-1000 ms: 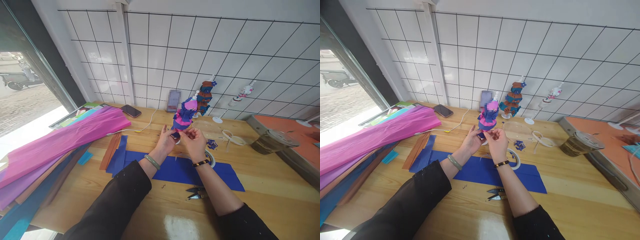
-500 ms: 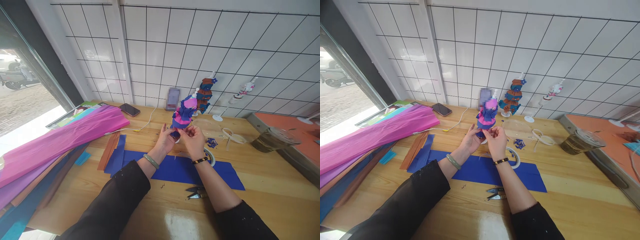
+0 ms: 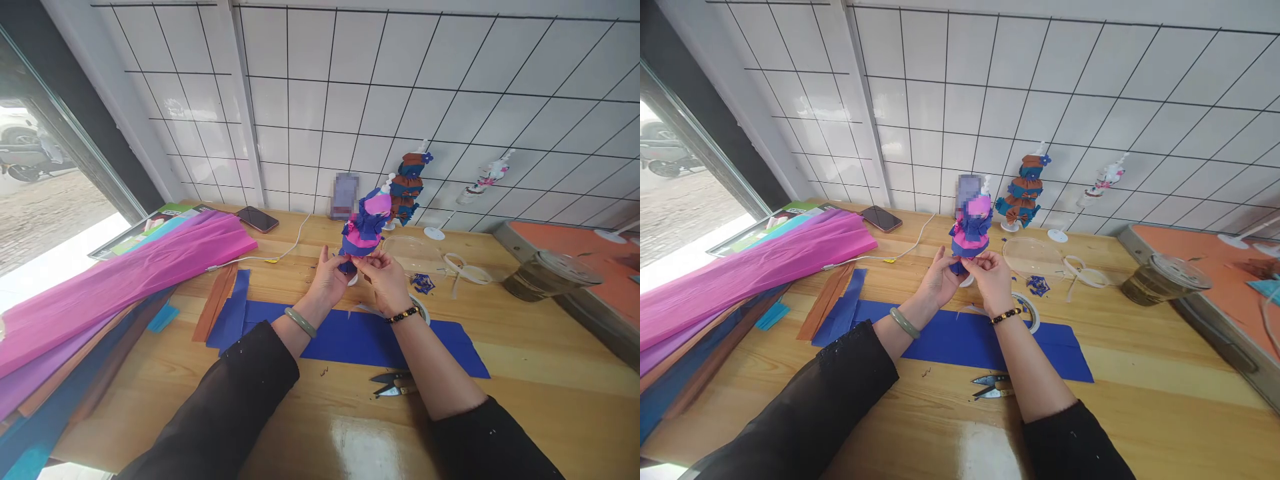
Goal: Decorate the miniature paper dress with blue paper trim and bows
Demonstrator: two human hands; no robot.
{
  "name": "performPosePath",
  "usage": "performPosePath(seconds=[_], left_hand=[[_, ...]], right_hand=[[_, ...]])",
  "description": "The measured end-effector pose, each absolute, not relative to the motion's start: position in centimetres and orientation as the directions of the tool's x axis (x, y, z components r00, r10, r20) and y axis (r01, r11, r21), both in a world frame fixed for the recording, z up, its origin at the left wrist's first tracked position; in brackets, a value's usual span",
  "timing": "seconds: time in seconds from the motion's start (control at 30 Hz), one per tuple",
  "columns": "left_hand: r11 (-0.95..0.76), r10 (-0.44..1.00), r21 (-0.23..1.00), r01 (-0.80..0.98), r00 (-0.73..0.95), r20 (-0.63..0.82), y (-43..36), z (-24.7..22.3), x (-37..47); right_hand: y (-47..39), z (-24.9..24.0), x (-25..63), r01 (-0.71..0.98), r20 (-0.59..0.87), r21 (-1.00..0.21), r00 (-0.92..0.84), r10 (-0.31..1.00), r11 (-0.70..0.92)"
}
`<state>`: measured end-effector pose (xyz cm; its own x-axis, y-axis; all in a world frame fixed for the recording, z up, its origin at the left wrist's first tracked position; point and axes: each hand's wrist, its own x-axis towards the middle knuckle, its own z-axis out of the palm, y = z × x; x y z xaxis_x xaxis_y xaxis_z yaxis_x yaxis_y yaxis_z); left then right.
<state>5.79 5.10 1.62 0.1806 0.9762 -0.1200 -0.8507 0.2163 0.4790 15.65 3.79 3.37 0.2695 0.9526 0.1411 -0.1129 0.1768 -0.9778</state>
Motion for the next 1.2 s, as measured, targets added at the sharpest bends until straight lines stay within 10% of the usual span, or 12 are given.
performPosePath(seconds=[0.93, 1.2], left_hand=[[0.190, 0.982, 0.528, -0.828, 0.163, -0.098, 4.9, 2.0, 5.6], [0.191, 0.982, 0.527, -0.828, 0.165, -0.095, 5.2, 1.8, 5.5]], right_hand=[[3.3, 4.4, 15.9, -0.118, 0.085, -0.987, 0.191, 0.978, 0.109], [3.7, 4.0, 16.7, 0.162, 0.286, -0.952, 0.155, 0.946, 0.261]])
